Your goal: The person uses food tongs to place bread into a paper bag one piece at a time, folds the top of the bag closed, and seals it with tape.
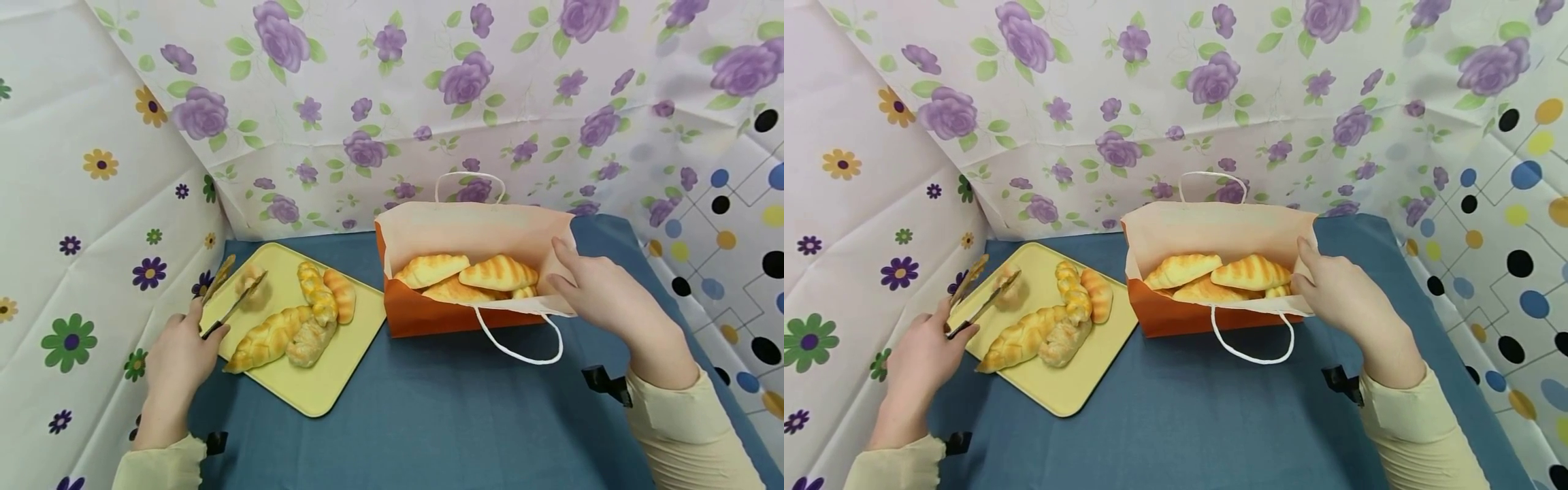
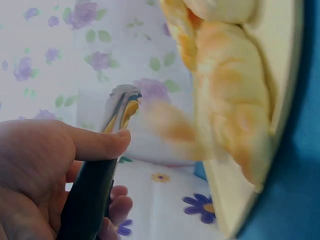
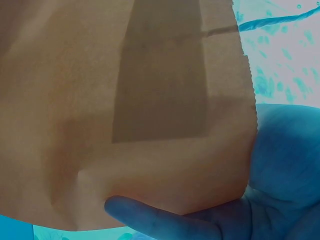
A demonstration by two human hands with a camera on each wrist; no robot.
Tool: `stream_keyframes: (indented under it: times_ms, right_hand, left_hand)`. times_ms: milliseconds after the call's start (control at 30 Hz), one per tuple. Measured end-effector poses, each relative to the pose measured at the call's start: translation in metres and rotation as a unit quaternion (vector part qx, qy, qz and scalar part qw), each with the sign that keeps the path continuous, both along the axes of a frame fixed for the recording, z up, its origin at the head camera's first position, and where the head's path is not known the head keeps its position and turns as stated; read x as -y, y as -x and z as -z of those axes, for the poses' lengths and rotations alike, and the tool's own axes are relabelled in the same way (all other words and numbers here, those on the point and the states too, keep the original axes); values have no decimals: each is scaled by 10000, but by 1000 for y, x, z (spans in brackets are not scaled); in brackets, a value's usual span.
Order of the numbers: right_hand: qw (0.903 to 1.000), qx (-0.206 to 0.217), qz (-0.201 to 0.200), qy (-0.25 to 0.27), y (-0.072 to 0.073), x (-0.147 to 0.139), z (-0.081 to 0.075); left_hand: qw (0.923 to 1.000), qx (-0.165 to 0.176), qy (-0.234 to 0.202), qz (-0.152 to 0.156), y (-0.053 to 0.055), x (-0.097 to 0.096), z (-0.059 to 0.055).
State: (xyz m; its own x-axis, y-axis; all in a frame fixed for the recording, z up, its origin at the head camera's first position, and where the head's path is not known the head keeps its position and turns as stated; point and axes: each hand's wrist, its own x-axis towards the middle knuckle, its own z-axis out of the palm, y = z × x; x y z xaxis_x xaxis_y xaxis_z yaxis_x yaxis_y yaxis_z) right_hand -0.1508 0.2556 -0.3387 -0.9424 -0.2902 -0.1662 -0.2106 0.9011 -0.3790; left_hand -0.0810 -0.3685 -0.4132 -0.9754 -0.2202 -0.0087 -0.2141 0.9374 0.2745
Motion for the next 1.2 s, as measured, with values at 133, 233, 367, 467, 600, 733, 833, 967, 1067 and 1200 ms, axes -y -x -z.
stream_keyframes:
  times_ms: [133,233,367,467,600,733,833,967,1067,1200]
  right_hand:
    - [10000,-15,11,-18,0,0,1]
    - [10000,-22,-1,-9,-1,-1,1]
    - [10000,-29,-12,-18,0,-1,1]
    - [10000,-24,-5,-39,1,-1,2]
    - [10000,-33,8,-25,1,-1,2]
    - [10000,-33,18,-11,1,0,3]
    - [10000,-6,31,-17,1,0,3]
    - [10000,7,38,-21,1,-1,3]
    - [10000,6,39,13,1,-1,3]
    - [10000,4,55,63,1,-1,3]
  left_hand:
    - [9996,15,72,266,4,-4,-4]
    - [9989,293,63,364,8,0,-4]
    - [9957,800,-229,415,17,8,0]
    - [9925,979,-467,568,29,14,6]
    - [9892,1218,-499,642,44,18,13]
    - [9860,1539,-295,571,54,19,16]
    - [9834,1686,-227,624,59,18,16]
    - [9805,1773,-371,768,65,18,15]
    - [9785,1861,-471,756,67,20,16]
    - [9768,1987,-453,655,69,21,17]
